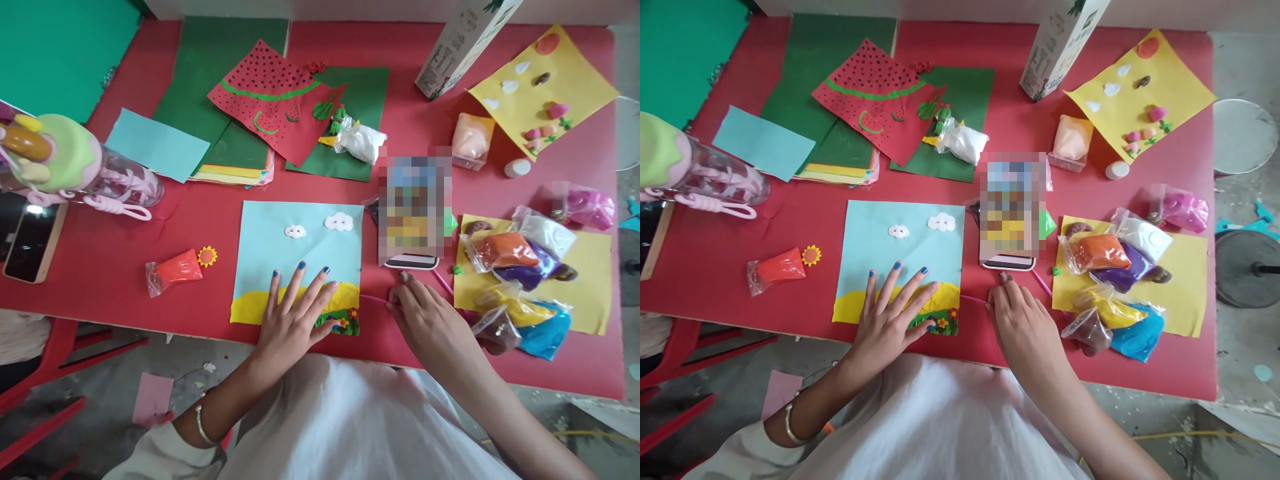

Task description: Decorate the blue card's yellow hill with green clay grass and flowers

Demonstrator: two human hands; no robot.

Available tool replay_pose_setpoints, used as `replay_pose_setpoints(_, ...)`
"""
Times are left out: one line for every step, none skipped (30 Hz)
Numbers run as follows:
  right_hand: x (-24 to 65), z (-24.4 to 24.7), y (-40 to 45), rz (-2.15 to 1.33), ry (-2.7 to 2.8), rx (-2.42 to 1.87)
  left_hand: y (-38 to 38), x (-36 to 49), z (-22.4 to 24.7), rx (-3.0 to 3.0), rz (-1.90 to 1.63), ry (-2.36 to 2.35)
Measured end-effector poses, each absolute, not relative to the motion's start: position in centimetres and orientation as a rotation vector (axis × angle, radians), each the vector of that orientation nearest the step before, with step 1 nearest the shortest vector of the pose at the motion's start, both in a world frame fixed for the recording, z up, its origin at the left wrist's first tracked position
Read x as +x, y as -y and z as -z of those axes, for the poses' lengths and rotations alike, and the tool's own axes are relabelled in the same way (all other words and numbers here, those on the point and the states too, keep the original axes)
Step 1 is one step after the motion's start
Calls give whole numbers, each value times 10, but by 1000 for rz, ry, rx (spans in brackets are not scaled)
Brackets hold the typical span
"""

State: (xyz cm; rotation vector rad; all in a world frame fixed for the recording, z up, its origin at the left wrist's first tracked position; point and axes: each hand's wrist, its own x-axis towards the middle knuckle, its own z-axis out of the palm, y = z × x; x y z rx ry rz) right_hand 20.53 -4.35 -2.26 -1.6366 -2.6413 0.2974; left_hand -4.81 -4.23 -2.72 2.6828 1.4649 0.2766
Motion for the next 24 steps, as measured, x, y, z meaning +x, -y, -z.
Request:
replay_pose_setpoints(205,23,43,-288,2650,-1628,43,-49,28,2710,-285,-1464)
replay_pose_setpoints(205,22,43,-282,2657,-1622,43,-50,29,2744,-297,-1462)
replay_pose_setpoints(205,22,43,-276,2660,-1617,44,-51,30,2782,-310,-1461)
replay_pose_setpoints(205,22,42,-275,2661,-1615,45,-52,30,2819,-317,-1462)
replay_pose_setpoints(205,21,42,-277,2659,-1616,46,-53,30,2850,-313,-1467)
replay_pose_setpoints(205,21,41,-284,2655,-1621,47,-54,30,2875,-304,-1476)
replay_pose_setpoints(206,21,41,-299,2651,-1625,47,-55,29,2895,-293,-1483)
replay_pose_setpoints(206,20,41,-319,2644,-1628,47,-56,27,2910,-287,-1485)
replay_pose_setpoints(206,20,41,-342,2636,-1631,46,-57,26,2917,-290,-1483)
replay_pose_setpoints(206,20,41,-363,2624,-1632,45,-57,25,2918,-302,-1475)
replay_pose_setpoints(206,20,42,-380,2609,-1633,44,-57,24,2914,-323,-1462)
replay_pose_setpoints(206,20,43,-393,2591,-1635,42,-56,24,2906,-343,-1445)
replay_pose_setpoints(206,20,44,-404,2570,-1639,40,-55,24,2897,-356,-1427)
replay_pose_setpoints(206,20,45,-415,2546,-1646,38,-54,25,2890,-361,-1406)
replay_pose_setpoints(207,20,46,-426,2525,-1654,36,-52,26,2886,-359,-1385)
replay_pose_setpoints(207,20,46,-436,2506,-1661,35,-51,27,2882,-351,-1364)
replay_pose_setpoints(207,20,47,-447,2495,-1665,34,-49,28,2874,-341,-1349)
replay_pose_setpoints(208,20,47,-461,2491,-1665,33,-48,28,2862,-332,-1339)
replay_pose_setpoints(209,19,47,-475,2493,-1663,32,-47,29,2850,-327,-1333)
replay_pose_setpoints(209,19,46,-488,2497,-1661,32,-47,29,2840,-325,-1330)
replay_pose_setpoints(209,18,46,-497,2499,-1660,32,-47,29,2833,-324,-1324)
replay_pose_setpoints(209,17,45,-499,2495,-1660,32,-47,29,2830,-322,-1316)
replay_pose_setpoints(207,15,44,-494,2487,-1661,32,-47,29,2830,-323,-1308)
replay_pose_setpoints(205,13,44,-487,2475,-1658,32,-48,29,2825,-322,-1302)
